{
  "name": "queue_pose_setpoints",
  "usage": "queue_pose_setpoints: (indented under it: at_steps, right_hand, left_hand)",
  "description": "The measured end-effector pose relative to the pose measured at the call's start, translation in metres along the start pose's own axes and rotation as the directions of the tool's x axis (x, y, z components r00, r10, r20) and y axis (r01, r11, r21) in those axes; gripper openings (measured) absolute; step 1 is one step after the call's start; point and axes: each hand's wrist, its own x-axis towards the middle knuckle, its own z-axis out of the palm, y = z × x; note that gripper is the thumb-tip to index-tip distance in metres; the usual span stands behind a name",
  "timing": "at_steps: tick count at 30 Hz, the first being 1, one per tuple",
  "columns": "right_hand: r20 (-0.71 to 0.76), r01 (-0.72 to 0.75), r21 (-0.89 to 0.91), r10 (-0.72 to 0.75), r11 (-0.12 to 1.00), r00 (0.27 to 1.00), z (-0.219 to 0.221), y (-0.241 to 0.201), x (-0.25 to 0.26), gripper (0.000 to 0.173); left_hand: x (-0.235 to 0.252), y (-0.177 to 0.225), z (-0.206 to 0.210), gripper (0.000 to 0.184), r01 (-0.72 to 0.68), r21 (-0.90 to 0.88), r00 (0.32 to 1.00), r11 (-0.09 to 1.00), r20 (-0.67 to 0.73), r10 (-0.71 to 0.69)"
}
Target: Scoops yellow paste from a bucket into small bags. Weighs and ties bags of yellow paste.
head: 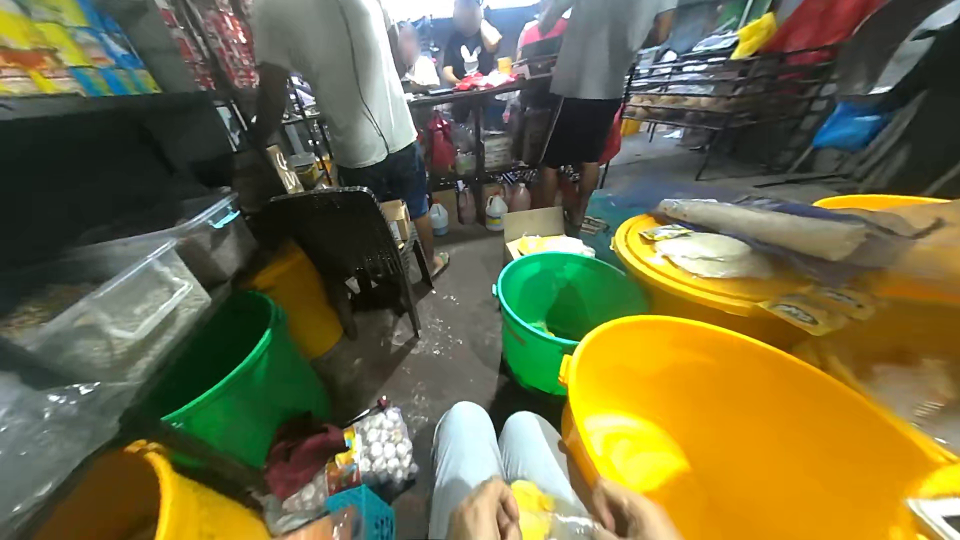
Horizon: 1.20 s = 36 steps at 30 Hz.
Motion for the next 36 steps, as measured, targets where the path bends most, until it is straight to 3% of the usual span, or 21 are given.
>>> queue_pose_setpoints:
  at_steps: [2, 4, 6, 7, 8, 10, 12, 15, 16, 18, 22, 24, 26, 28, 30, 31, 32, 33, 34, 36]
  right_hand:
    - [-0.062, 0.091, -0.193, -0.104, 0.977, 0.993, -0.014, -0.008, 0.000, 0.016]
    - [-0.138, 0.359, -0.149, -0.379, 0.921, 0.915, -0.014, -0.001, 0.001, 0.025]
    - [-0.019, 0.505, -0.073, -0.507, 0.860, 0.862, -0.005, -0.007, 0.003, 0.065]
    - [0.040, 0.533, -0.120, -0.533, 0.837, 0.845, 0.005, -0.013, 0.003, 0.080]
    - [0.080, 0.564, -0.178, -0.559, 0.806, 0.825, 0.017, -0.017, 0.003, 0.073]
    - [0.106, 0.598, -0.131, -0.589, 0.791, 0.801, 0.031, -0.024, 0.007, 0.030]
    - [0.157, 0.622, 0.051, -0.622, 0.781, 0.767, 0.026, -0.040, 0.019, 0.021]
    - [0.191, 0.679, 0.209, -0.710, 0.704, 0.678, 0.018, -0.075, 0.036, 0.022]
    - [0.198, 0.719, 0.193, -0.745, 0.667, 0.637, 0.019, -0.085, 0.043, 0.022]
    - [0.222, 0.805, 0.055, -0.793, 0.590, 0.567, 0.023, -0.101, 0.055, 0.025]
    - [0.256, 0.834, -0.244, -0.797, 0.495, 0.547, 0.035, -0.117, 0.064, 0.034]
    - [0.248, 0.821, -0.358, -0.802, 0.445, 0.543, 0.036, -0.120, 0.066, 0.038]
    - [0.220, 0.794, -0.439, -0.806, 0.421, 0.549, 0.033, -0.125, 0.070, 0.041]
    - [0.173, 0.732, -0.519, -0.785, 0.440, 0.595, 0.024, -0.132, 0.082, 0.042]
    - [0.096, 0.651, -0.553, -0.737, 0.519, 0.669, 0.008, -0.141, 0.101, 0.042]
    - [0.050, 0.623, -0.559, -0.728, 0.547, 0.683, -0.003, -0.148, 0.107, 0.040]
    - [0.020, 0.635, -0.572, -0.765, 0.519, 0.643, -0.014, -0.156, 0.108, 0.037]
    - [0.056, 0.687, -0.588, -0.825, 0.428, 0.562, -0.024, -0.164, 0.103, 0.033]
    - [0.189, 0.746, -0.598, -0.853, 0.293, 0.486, -0.031, -0.171, 0.091, 0.037]
    - [0.561, 0.841, -0.537, -0.719, 0.061, 0.410, -0.026, -0.160, 0.063, 0.061]
  left_hand:
    - [0.001, 0.001, -0.006, 0.015, -0.011, -0.024, 1.000, 1.000, -0.022, 0.010]
    - [0.001, 0.007, -0.016, 0.014, -0.074, -0.142, 0.997, 0.987, -0.031, 0.071]
    - [0.004, 0.022, -0.028, 0.013, -0.118, -0.331, 0.991, 0.936, 0.015, 0.130]
    - [0.006, 0.030, -0.033, 0.014, -0.127, -0.436, 0.985, 0.891, 0.049, 0.165]
    - [0.007, 0.036, -0.037, 0.015, -0.134, -0.525, 0.976, 0.841, 0.079, 0.204]
    - [0.007, 0.033, -0.047, 0.015, -0.180, -0.639, 0.946, 0.748, 0.095, 0.309]
    - [0.014, 0.007, -0.063, 0.025, -0.312, -0.677, 0.891, 0.667, 0.035, 0.452]
    - [0.021, -0.036, -0.068, 0.092, -0.429, -0.509, 0.847, 0.746, 0.059, 0.528]
    - [0.016, -0.036, -0.057, 0.101, -0.396, -0.504, 0.858, 0.767, 0.094, 0.505]
    - [0.006, -0.021, -0.030, 0.081, -0.354, -0.500, 0.878, 0.791, 0.115, 0.465]
    - [0.009, 0.000, -0.014, 0.030, -0.343, -0.423, 0.897, 0.839, 0.116, 0.426]
    - [0.006, 0.017, -0.014, 0.020, -0.249, -0.346, 0.936, 0.904, 0.152, 0.316]
    - [0.010, 0.029, -0.011, 0.022, -0.224, -0.341, 0.935, 0.913, 0.188, 0.299]
    - [0.025, 0.035, -0.009, 0.026, -0.213, -0.447, 0.877, 0.869, 0.305, 0.372]
    - [0.043, 0.032, 0.001, 0.029, -0.154, -0.617, 0.735, 0.772, 0.451, 0.507]
    - [0.050, 0.028, 0.007, 0.033, -0.072, -0.698, 0.648, 0.712, 0.510, 0.565]
    - [0.055, 0.024, 0.011, 0.034, 0.053, -0.735, 0.604, 0.676, 0.563, 0.565]
    - [0.056, 0.021, 0.012, 0.034, 0.178, -0.745, 0.599, 0.643, 0.601, 0.530]
    - [0.057, 0.017, 0.012, 0.032, 0.272, -0.750, 0.617, 0.603, 0.617, 0.489]
    - [0.049, 0.003, 0.008, 0.020, 0.315, -0.791, 0.711, 0.524, 0.563, 0.422]
